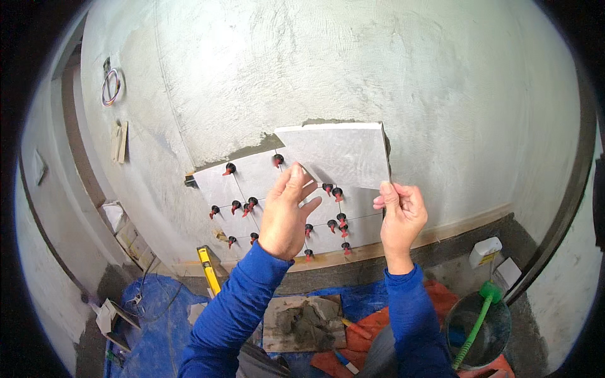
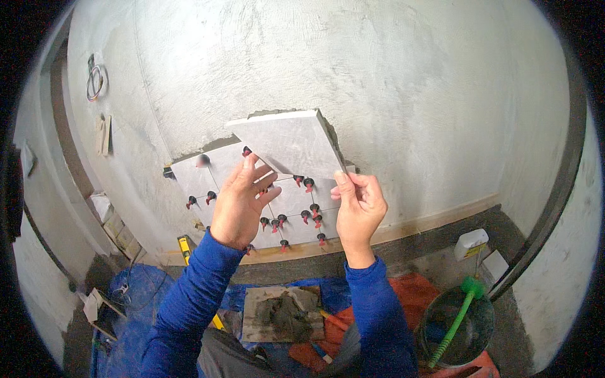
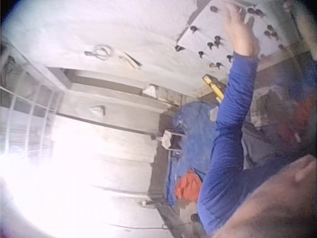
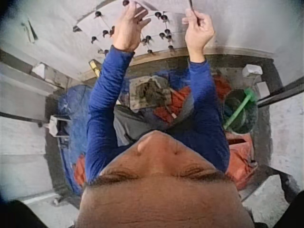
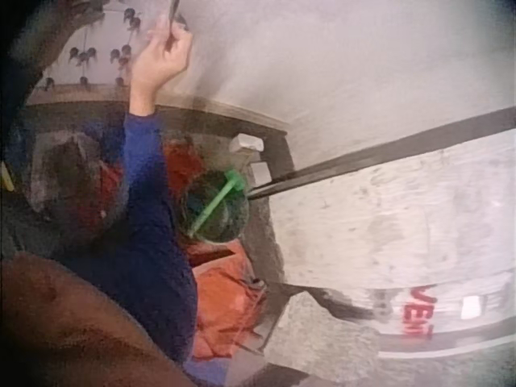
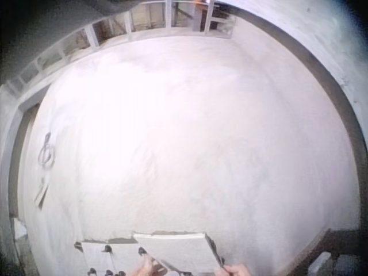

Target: The person applies adhesive to the back of a white ceramic tile using a trowel, then places it onto a wall section where other tiles are already set with leveling clips. They use a rubber mallet to tap the tile into place and a spirit level to check alignment.

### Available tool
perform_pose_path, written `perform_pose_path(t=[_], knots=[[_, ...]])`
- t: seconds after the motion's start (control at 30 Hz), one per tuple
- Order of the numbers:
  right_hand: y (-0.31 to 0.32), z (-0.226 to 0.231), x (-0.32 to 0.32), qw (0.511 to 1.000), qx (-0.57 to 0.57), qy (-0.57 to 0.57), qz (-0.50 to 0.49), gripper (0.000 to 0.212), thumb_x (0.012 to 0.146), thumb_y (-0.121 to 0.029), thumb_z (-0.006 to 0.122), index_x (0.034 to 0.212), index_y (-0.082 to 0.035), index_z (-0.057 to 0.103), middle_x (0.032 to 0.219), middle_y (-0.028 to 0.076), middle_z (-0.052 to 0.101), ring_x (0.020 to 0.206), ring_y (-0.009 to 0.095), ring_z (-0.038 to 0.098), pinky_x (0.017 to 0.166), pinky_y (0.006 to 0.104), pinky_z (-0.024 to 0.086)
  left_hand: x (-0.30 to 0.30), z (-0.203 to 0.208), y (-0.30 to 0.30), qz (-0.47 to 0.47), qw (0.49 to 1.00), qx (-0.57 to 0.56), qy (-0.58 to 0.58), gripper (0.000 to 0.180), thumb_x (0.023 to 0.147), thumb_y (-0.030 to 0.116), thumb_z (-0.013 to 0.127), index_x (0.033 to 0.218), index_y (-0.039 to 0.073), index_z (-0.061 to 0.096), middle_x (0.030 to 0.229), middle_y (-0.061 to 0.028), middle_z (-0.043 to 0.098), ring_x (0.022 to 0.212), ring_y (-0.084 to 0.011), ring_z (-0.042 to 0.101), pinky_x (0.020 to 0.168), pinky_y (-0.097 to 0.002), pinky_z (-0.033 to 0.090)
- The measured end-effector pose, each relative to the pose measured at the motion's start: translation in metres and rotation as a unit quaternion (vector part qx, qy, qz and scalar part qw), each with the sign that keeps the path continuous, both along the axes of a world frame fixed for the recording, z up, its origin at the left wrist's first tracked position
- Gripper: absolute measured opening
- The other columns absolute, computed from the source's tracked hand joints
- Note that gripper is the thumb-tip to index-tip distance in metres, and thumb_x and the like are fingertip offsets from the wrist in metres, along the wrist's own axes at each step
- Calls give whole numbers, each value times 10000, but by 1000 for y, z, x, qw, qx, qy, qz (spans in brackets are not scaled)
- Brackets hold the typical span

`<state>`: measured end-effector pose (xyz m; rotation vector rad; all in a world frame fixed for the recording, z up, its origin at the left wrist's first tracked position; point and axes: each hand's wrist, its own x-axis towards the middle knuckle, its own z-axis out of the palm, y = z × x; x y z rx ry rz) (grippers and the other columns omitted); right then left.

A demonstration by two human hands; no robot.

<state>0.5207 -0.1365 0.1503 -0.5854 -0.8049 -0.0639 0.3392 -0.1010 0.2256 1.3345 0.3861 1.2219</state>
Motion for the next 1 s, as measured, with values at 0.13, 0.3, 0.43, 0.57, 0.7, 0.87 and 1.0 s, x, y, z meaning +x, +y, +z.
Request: perform_pose_path(t=[0.13,0.3,0.43,0.57,0.7,0.87,1.0], knots=[[3,-4,10,998,-9,36,46,169,968,-105,761,933,15,646,788,64,685,640,104,648,567,251,543,13,-20,9,21,999,36,33,640,1054,220,602,1593,-6,344,1471,-234,504,1316,-346,536,1135,-492,444],[7,-10,16,997,-22,42,66,170,971,-111,757,948,6,636,782,62,679,628,105,645,551,251,536,28,-47,28,26,997,49,51,673,1010,59,636,1608,20,330,1447,-202,516,1284,-270,562,1112,-407,477],[9,-14,15,997,-75,21,12,160,970,-101,752,966,6,634,792,62,680,631,98,640,552,248,533,46,-63,47,-11,997,-42,-70,719,1007,59,654,1608,-25,268,1468,-203,479,1280,-259,569,1124,-407,490],[8,-21,21,995,-94,3,-16,152,975,-96,744,976,6,631,810,59,679,638,95,637,558,245,533,58,-74,56,-39,992,-81,-85,645,1022,94,652,1557,-78,334,1445,-197,530,1296,-265,558,1159,-422,459],[9,-28,31,998,-62,4,-1,143,987,-89,726,998,7,620,828,66,679,652,105,638,574,255,540,61,-74,54,-8,995,-48,-86,589,1021,95,655,1505,-122,399,1366,-183,602,1223,-260,622,1111,-399,508],[11,-35,38,998,-34,28,41,144,1007,-102,702,1013,3,604,822,77,674,657,123,641,586,274,548,51,-62,42,88,989,107,-53,412,954,74,743,1357,17,676,1088,-51,614,952,-158,636,893,-310,543],[15,-40,40,995,-30,67,72,151,1018,-117,691,1006,2,600,816,81,673,659,126,643,584,279,549,45,-56,28,194,955,217,58,457,932,77,757,1379,43,667,1113,-63,597,986,-157,613,868,-318,558]])
